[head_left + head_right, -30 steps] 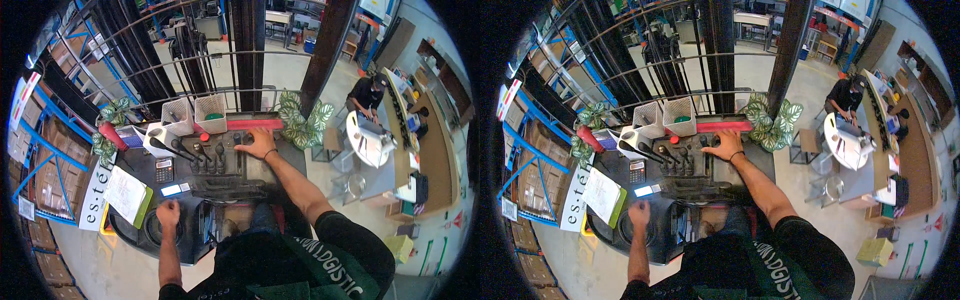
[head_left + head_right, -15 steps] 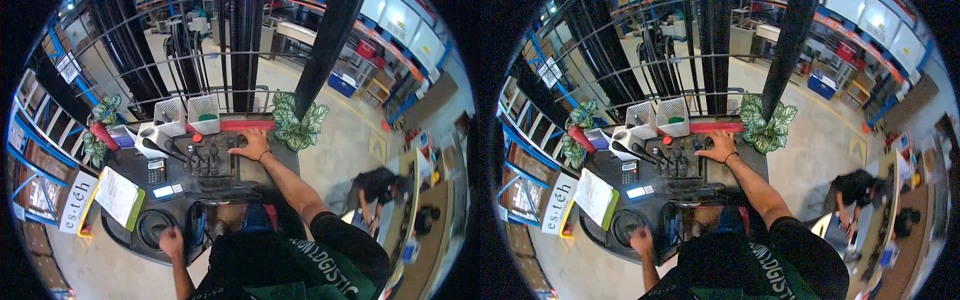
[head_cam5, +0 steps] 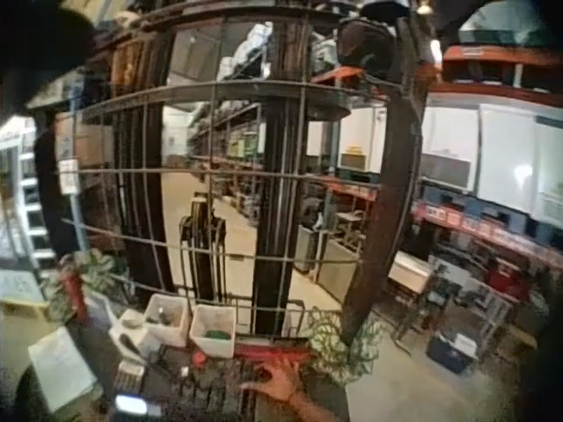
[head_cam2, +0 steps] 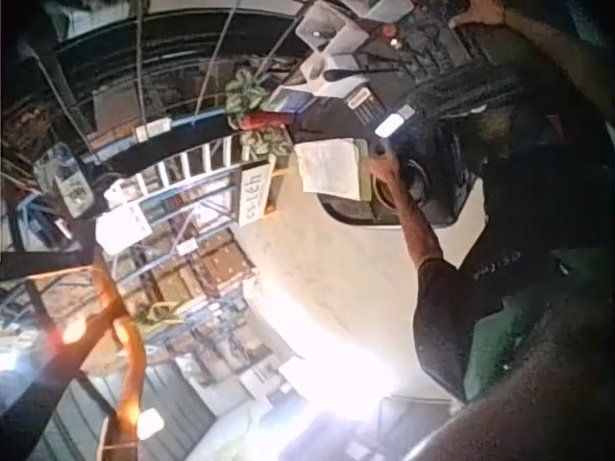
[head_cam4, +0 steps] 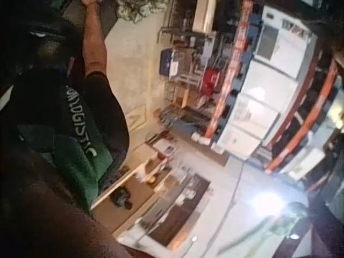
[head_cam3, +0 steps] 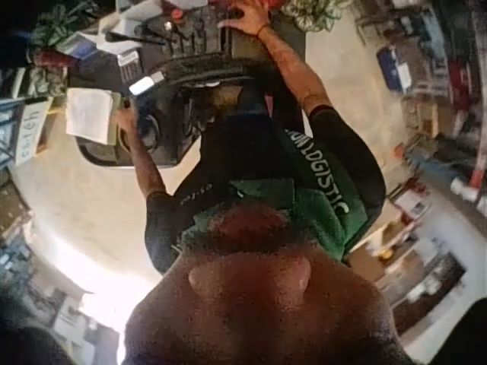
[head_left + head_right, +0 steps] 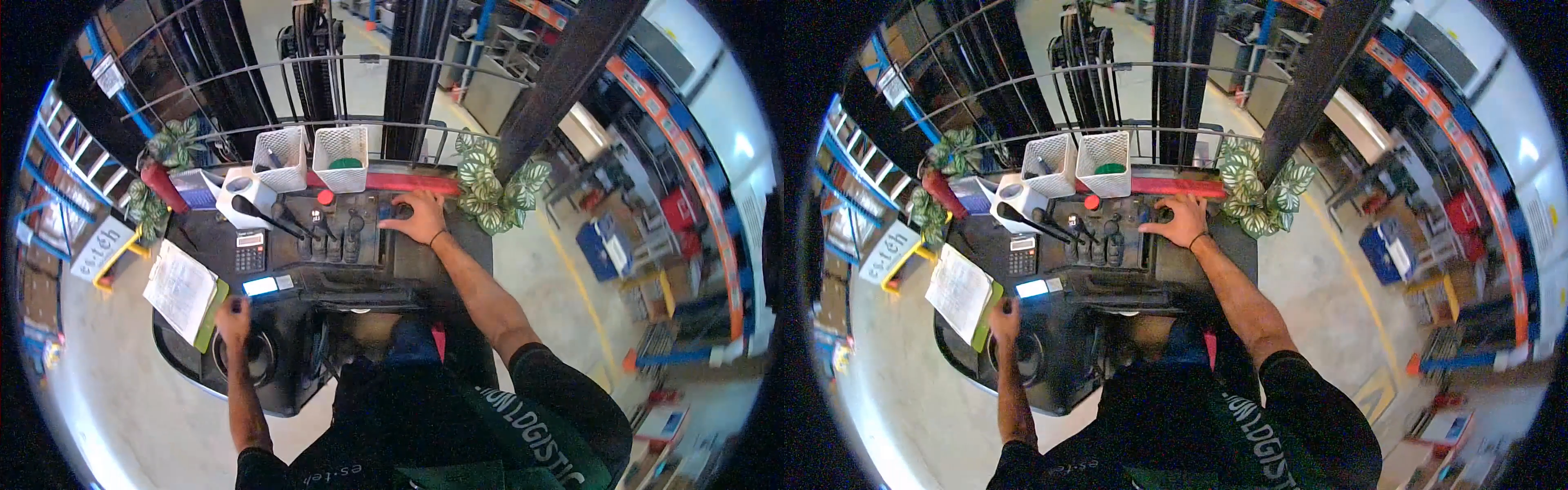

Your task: Operator records inventory on a clipboard and then operates the control levers and steering wheel of a reach truck to drive through a warehouse.

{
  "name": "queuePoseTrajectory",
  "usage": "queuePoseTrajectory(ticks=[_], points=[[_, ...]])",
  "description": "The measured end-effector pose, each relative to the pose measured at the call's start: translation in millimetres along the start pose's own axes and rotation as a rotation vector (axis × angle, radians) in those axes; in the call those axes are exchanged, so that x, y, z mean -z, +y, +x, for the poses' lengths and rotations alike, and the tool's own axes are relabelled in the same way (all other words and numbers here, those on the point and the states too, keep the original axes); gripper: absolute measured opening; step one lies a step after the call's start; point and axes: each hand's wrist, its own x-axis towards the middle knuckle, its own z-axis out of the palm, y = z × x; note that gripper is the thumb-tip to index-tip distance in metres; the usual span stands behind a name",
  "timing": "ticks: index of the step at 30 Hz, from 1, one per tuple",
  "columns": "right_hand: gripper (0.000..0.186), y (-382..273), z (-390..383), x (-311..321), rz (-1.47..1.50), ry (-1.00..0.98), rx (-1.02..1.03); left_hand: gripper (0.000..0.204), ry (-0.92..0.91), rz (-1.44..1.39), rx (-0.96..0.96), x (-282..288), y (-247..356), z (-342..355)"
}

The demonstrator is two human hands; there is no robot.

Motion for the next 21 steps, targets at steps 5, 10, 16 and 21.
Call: queuePoseTrajectory(ticks=[5,10,16,21], points=[[0.069,23.9,33.0,-9.6,0.006,0.053,0.023,0.034,-0.417,-0.011,-0.169,15.2,69.5,-82.6],[0.068,39.4,75.7,-9.8,0.082,-0.087,-0.026,0.037,-0.043,0.012,0.124,46.7,-63.9,-66.0],[0.078,63.0,118.4,-11.8,0.095,-0.278,-0.005,0.036,0.116,0.2,0.209,13.7,-38.7,44.8],[0.11,11.9,145.8,-44.2,-0.188,-0.23,-0.021,0.036,0.085,0.339,0.143,26.7,-53.5,95.9]])
